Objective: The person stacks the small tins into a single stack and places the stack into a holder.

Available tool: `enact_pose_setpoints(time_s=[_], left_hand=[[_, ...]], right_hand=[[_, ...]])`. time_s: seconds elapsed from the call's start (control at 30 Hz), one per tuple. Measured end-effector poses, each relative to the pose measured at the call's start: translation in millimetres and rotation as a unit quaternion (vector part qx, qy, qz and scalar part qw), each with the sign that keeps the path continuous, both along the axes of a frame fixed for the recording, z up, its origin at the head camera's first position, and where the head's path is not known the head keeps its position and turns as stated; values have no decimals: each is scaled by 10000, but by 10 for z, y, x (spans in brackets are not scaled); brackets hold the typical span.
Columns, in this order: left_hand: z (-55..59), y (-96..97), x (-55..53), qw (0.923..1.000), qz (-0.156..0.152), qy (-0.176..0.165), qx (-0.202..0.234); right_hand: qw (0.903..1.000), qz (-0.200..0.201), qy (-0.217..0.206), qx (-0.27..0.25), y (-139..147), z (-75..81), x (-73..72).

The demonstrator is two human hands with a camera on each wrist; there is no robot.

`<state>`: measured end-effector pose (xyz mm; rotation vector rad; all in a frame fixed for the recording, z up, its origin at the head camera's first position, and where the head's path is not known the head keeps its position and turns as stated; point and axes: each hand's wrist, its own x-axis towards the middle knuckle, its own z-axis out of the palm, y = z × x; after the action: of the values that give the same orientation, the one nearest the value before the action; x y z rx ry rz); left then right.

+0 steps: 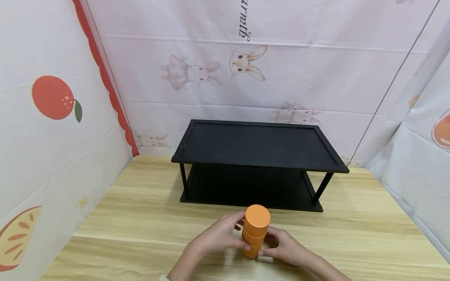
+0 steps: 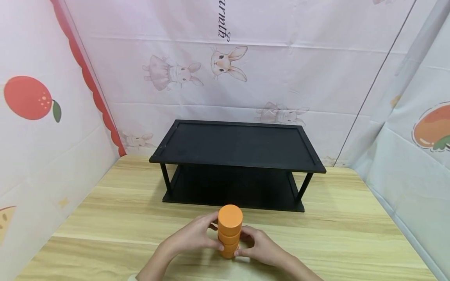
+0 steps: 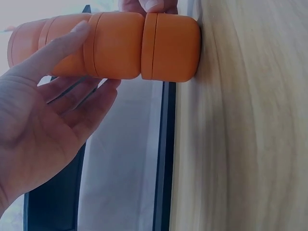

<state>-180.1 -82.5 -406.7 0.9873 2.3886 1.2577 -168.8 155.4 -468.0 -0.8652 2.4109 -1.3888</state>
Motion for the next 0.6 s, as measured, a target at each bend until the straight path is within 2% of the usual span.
enact_pose_setpoints(time_s=[0.23, 0.47, 0.6], left_hand=[[-56, -15, -25, 9995, -37, -298, -128], [-167, -33, -102, 9948, -243, -988, 106], [-238, -39, -145, 9913, -402, -1233, 203]], right_hand=[[10000, 8, -4, 51, 2, -10, -4], [10000, 23, -40, 66, 8, 12, -2], [9999, 12, -122, 98, 13, 28, 0]])
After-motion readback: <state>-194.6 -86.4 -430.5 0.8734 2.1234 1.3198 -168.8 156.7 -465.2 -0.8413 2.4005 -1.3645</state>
